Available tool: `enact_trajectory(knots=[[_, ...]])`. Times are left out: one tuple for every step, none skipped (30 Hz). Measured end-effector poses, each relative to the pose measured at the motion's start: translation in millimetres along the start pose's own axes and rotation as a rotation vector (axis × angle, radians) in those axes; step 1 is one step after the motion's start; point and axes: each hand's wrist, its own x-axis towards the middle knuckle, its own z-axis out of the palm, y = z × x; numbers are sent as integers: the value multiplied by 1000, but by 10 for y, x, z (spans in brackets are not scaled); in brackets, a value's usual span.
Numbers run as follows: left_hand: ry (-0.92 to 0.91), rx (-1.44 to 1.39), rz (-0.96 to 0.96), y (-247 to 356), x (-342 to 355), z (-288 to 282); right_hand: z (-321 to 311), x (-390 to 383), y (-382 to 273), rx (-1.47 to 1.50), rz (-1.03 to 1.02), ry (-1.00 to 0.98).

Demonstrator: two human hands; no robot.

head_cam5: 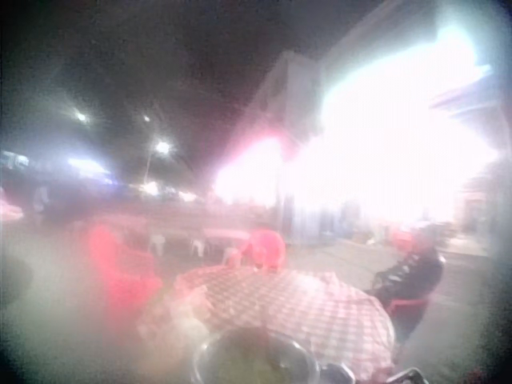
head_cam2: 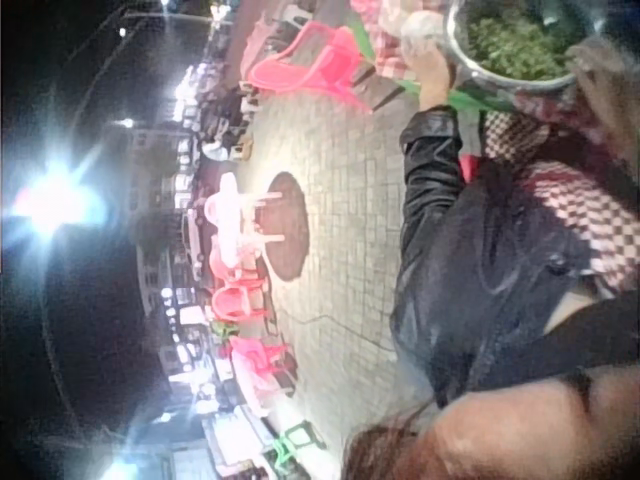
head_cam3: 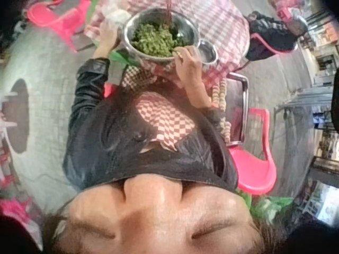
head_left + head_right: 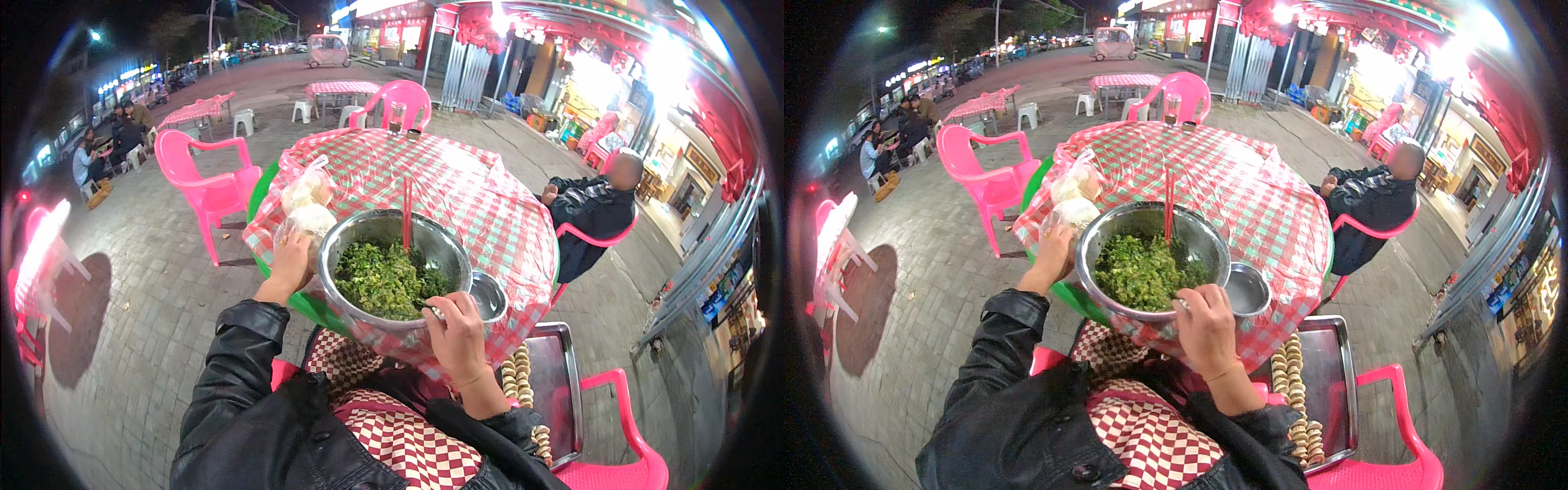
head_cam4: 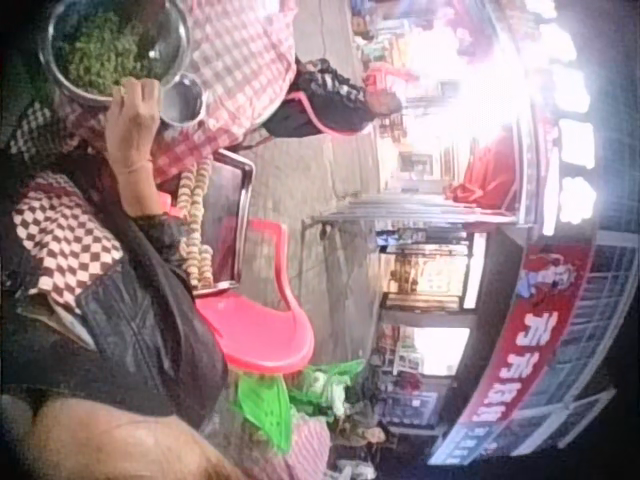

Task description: The person repeatedly scoops green filling into round dough wrappers, folds and seals each dumpling, then places them in neat rows on a metal tray. The process continues throughout the clip with consistent hand motions and placement.

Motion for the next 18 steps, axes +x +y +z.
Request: enact_trajectory(knots=[[-17, -29, -25, -6, -1, 2, -23, 18, 16, -37, -14, -18], [15, 78, 33, -8, -5, 3, -68, 43, 35, -35, 11, -47], [40, 75, 40, -10, -1, 1, -105, 70, 39, -25, 8, 10], [5, 64, 6, -8, 9, -6, -157, 94, 40, -17, 4, 65], [-51, 35, -50, -4, 18, -16, -197, 113, 33, -16, 11, 116], [-66, 14, -43, -2, 35, -36, -224, 130, 19, 48, 18, 130], [-72, 23, -37, 11, 45, -53, -230, 134, -4, 129, 0, 57], [-73, 27, -35, 25, 59, -72, -214, 137, -26, 199, 2, -16], [-71, 17, -30, 42, 69, -89, -197, 126, -45, 272, -1, -93], [-76, 4, -31, 57, 75, -108, -129, 133, -57, 228, -44, -102], [-78, -22, -31, 70, 77, -125, -100, 131, -48, 216, -32, -82], [-93, -46, -41, 82, 76, -143, -57, 130, -32, 202, -22, -81], [-79, -62, -45, 91, 77, -162, -27, 125, -9, 188, -5, -86], [-78, -76, -58, 101, 80, -184, -3, 122, 18, 190, -60, -40], [-107, -90, -83, 112, 76, -208, 14, 125, 48, 162, -89, -10], [-91, -109, -62, 124, 70, -239, 23, 128, 72, 132, -114, 21], [-100, -126, -53, 141, 61, -277, 32, 128, 83, 106, -131, 62], [-107, -144, -45, 165, 51, -319, 29, 116, 82, 131, -112, 64]])
